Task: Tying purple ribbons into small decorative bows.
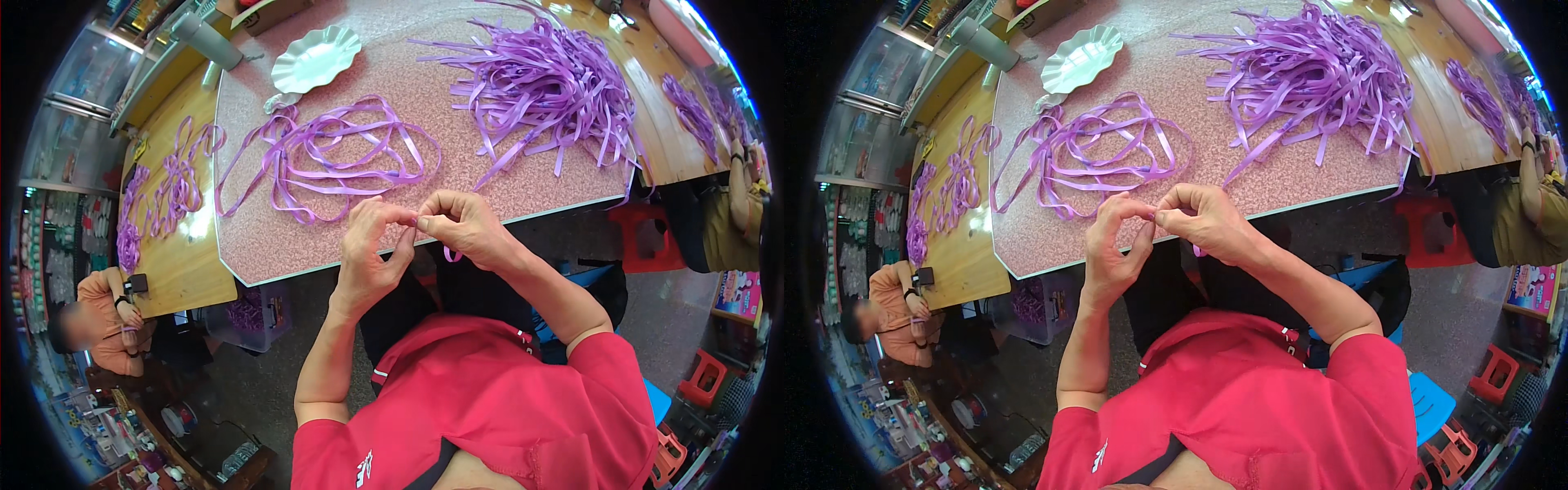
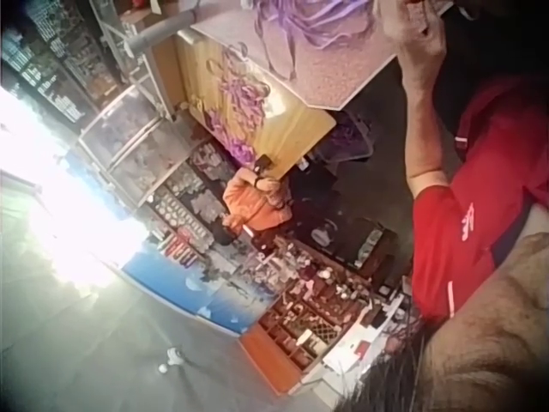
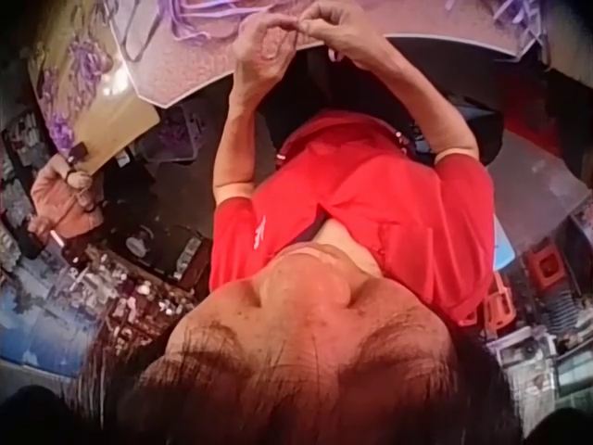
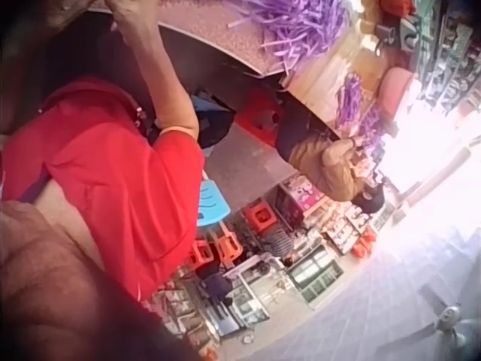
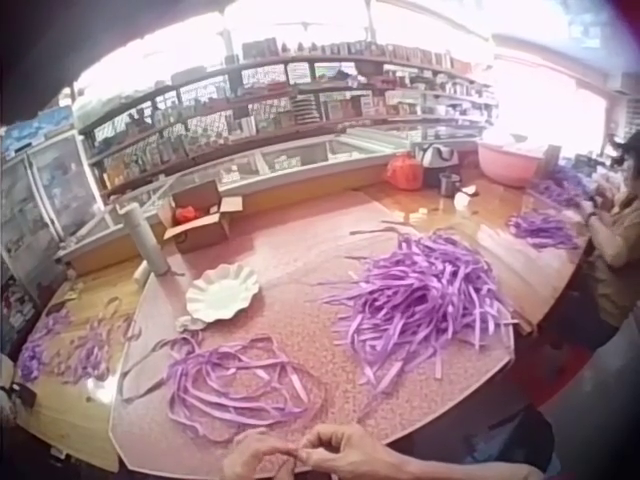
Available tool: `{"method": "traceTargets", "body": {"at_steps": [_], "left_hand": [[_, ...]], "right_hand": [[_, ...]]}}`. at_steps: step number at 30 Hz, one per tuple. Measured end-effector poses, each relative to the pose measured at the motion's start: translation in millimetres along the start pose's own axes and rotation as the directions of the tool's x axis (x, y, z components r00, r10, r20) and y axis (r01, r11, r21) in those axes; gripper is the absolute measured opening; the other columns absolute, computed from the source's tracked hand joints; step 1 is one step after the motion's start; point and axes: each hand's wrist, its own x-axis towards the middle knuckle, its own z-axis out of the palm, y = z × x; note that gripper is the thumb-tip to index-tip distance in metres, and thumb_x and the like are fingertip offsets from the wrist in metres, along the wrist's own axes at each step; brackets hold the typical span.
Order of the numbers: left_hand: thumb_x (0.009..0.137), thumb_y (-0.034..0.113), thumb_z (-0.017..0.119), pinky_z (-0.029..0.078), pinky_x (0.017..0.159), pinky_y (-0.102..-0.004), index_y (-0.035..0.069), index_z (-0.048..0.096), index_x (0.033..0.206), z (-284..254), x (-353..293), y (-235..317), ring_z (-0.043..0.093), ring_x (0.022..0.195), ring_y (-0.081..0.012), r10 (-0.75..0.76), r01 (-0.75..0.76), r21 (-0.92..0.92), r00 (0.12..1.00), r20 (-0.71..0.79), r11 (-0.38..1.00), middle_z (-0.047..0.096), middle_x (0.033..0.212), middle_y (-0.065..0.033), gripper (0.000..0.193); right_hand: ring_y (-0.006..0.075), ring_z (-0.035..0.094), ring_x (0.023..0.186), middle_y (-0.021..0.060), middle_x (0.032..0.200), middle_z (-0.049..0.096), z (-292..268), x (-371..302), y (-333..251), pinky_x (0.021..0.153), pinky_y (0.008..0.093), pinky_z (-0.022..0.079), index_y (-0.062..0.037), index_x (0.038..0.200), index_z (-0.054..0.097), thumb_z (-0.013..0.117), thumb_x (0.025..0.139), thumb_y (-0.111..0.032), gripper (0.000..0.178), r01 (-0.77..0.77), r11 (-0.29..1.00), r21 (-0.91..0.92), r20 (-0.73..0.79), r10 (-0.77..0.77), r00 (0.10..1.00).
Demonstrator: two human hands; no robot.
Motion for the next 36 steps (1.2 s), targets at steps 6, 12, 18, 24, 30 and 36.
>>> {"method": "traceTargets", "body": {"at_steps": [6, 12, 18, 24, 30, 36], "left_hand": [[0.078, 0.001, 0.073, 0.043, 0.099, -0.0479, 0.007, 0.062, 0.096, 0.9, 2.7, 0.1, 0.064, 0.086, -0.0256, 0.066, -0.064, 0.093, 0.998, -0.022, 0.994, 0.064, 0.088, -0.0071, 0.022], [0.078, 0.001, 0.069, 0.045, 0.09, -0.0423, 0.005, 0.06, 0.092, -0.7, 3.2, 3.4, 0.061, 0.081, -0.0264, -0.062, 0.058, 0.167, 0.998, 0.023, 0.984, 0.061, 0.083, -0.0079, 0.017], [0.087, 0.005, 0.066, 0.047, 0.077, -0.0282, 0.003, 0.059, 0.091, 4.0, -8.8, -5.0, 0.059, 0.082, -0.011, -0.521, 0.521, -0.636, 0.827, 0.211, 0.569, 0.061, 0.084, 0.0, 0.009], [0.093, 0.001, 0.059, 0.049, 0.085, -0.0294, 0.002, 0.059, 0.102, -0.8, -8.3, -1.0, 0.061, 0.088, -0.0112, -0.505, 0.508, -0.713, 0.827, 0.247, 0.484, 0.061, 0.092, -0.004, 0.009], [0.091, -0.001, 0.062, 0.049, 0.087, -0.0302, 0.0, 0.061, 0.106, 0.1, -5.6, 3.8, 0.06, 0.093, -0.0128, -0.35, 0.331, -0.5, 0.935, 0.058, 0.8, 0.062, 0.099, -0.0059, 0.014], [0.082, -0.002, 0.069, 0.046, 0.086, -0.0372, 0.007, 0.064, 0.096, -2.6, 0.6, 4.2, 0.062, 0.09, -0.025, -0.153, 0.151, -0.133, 0.988, 0.001, 0.979, 0.065, 0.093, -0.0083, 0.018]], "right_hand": [[0.002, 0.051, 0.064, -0.0036, 0.075, 0.059, -2.1, 0.5, 0.5, 0.052, 0.0212, 0.041, -0.0006, 0.095, 0.066, 0.068, 0.093, -0.016, 0.016, 0.044, 0.997, -0.062, -0.002, -0.044, 0.999], [0.0065, 0.062, 0.074, 0.0024, 0.082, 0.066, 3.7, -1.2, 4.1, 0.064, 0.0241, 0.051, 0.0037, 0.093, 0.065, 0.069, 0.091, -0.01, 0.014, 0.253, 0.927, -0.277, -0.043, -0.275, 0.96], [0.0069, 0.062, 0.075, 0.0043, 0.087, 0.068, 3.9, -3.1, -2.4, 0.064, 0.0242, 0.051, 0.0016, 0.095, 0.066, 0.068, 0.092, -0.012, 0.014, 0.182, 0.977, -0.109, -0.006, -0.184, 0.983], [0.0024, 0.048, 0.058, -0.0022, 0.074, 0.06, -2.5, -0.3, -6.4, 0.048, 0.0214, 0.035, -0.0042, 0.095, 0.065, 0.068, 0.093, -0.019, 0.015, -0.051, 0.984, 0.172, 0.091, 0.036, 0.995], [0.0027, 0.037, 0.049, -0.0064, 0.063, 0.048, -1.3, 1.4, -5.1, 0.043, 0.0222, 0.027, -0.007, 0.089, 0.063, 0.069, 0.092, -0.021, 0.015, -0.132, 0.944, 0.303, 0.102, 0.105, 0.989], [0.0036, 0.036, 0.048, -0.0059, 0.061, 0.047, -3.6, 1.1, -6.0, 0.043, 0.0225, 0.026, -0.0073, 0.087, 0.063, 0.069, 0.092, -0.022, 0.017, -0.16, 0.941, 0.3, 0.148, 0.12, 0.982]]}}
